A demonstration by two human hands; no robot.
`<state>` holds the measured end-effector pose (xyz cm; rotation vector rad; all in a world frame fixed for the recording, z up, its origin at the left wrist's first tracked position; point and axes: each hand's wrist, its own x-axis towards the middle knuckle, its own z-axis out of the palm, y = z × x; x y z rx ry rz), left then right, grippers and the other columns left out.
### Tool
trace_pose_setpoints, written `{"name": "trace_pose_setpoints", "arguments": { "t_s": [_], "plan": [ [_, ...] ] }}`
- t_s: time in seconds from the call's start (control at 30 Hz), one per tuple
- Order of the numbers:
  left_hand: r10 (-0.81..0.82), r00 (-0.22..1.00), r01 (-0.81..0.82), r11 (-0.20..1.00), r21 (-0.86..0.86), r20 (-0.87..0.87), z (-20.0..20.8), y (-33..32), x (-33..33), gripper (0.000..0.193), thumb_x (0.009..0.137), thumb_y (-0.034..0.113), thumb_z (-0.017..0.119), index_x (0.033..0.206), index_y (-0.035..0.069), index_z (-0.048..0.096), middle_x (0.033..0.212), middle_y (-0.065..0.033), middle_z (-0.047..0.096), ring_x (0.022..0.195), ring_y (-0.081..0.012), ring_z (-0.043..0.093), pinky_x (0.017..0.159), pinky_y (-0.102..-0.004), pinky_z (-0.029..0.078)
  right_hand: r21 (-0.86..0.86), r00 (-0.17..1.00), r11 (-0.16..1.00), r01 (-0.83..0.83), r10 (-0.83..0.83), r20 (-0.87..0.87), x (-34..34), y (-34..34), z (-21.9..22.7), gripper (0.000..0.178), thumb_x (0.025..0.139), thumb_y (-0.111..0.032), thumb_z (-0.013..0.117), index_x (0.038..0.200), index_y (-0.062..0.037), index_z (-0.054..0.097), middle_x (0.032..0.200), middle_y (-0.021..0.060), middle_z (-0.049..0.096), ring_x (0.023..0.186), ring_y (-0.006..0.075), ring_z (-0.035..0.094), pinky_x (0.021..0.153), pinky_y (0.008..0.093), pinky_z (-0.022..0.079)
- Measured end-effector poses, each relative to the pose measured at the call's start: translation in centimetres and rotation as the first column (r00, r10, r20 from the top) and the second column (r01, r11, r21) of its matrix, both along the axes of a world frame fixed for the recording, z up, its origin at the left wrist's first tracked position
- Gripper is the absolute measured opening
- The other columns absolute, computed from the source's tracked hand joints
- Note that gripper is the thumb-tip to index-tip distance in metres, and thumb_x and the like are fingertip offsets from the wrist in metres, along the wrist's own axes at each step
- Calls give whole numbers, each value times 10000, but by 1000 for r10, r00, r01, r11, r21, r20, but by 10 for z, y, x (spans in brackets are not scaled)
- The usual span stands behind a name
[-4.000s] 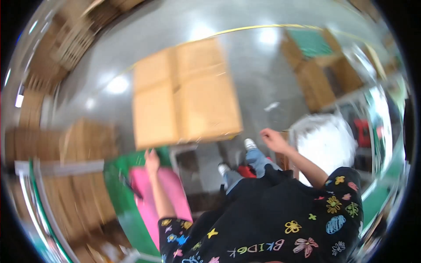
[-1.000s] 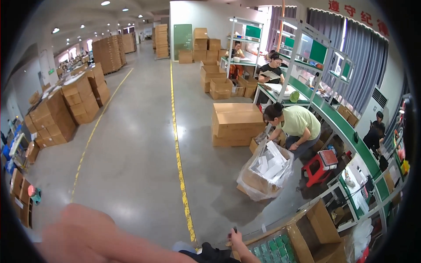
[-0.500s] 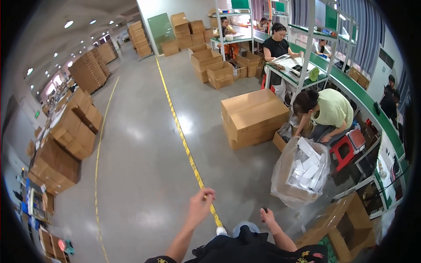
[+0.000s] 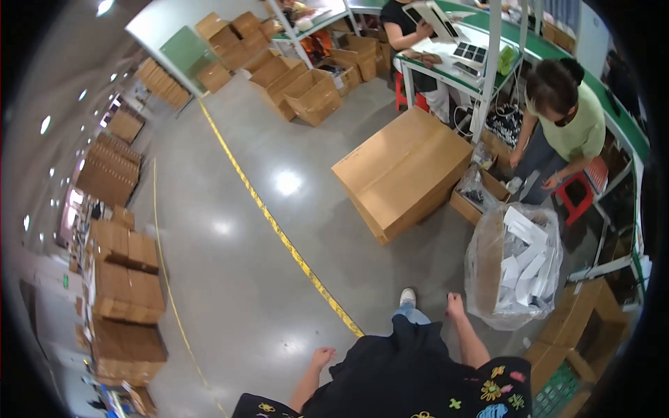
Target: Assembling electronic components by mounting circuit boards into plastic housings using an electric screwdriver.
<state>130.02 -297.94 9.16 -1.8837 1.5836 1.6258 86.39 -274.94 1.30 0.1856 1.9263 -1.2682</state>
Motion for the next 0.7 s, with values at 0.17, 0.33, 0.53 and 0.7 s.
{"name": "trace_pose_setpoints", "arguments": {
  "t_s": [0.17, 0.33, 0.53, 0.7],
  "plan": [
    [209, 976, -214, 971, 109, 56, 16, -116, -46, 255, 855, 175, 541, 1045, 46, 653, 912, -81, 680, 757, -185, 649, 616, -314, 528, -159, 981, 982, 103, -127, -146, -111, -142, 33, 364, 912, -250, 548, 1149, -18, 399, 832, 101, 542, 512, 144, 512, 443, 315, 463],
    [160, 986, -162, 986, 49, 33, -1, -297, -138, 264, 854, 196, 527, 1065, 66, 621, 927, -65, 651, 793, -171, 632, 646, -315, 508, -393, 958, 899, 193, -259, -121, -202, -297, 52, 305, 908, -158, 551, 1098, -81, 326, 746, 56, 526, 508, 117, 504, 440, 277, 441],
    [-493, 869, 465, 843, -269, -43, -66, -528, -359, 288, 800, 248, 589, 976, 36, 674, 881, -166, 681, 848, -275, 661, 768, -359, 506, 160, 939, 967, 198, -140, -313, -299, -406, -58, 382, 951, -366, 404, 1129, -30, 438, 786, 88, 566, 659, 168, 541, 605, 300, 451],
    [-691, 717, 607, 685, -403, -94, -64, -629, -585, 278, 815, 200, 567, 1005, 9, 635, 908, -188, 668, 860, -312, 651, 776, -372, 503, 321, 936, 891, 320, -247, -250, -303, -462, -104, 421, 926, -343, 448, 1075, 44, 523, 1030, 231, 594, 1003, 379, 567, 859, 439, 434]
  ]
}}
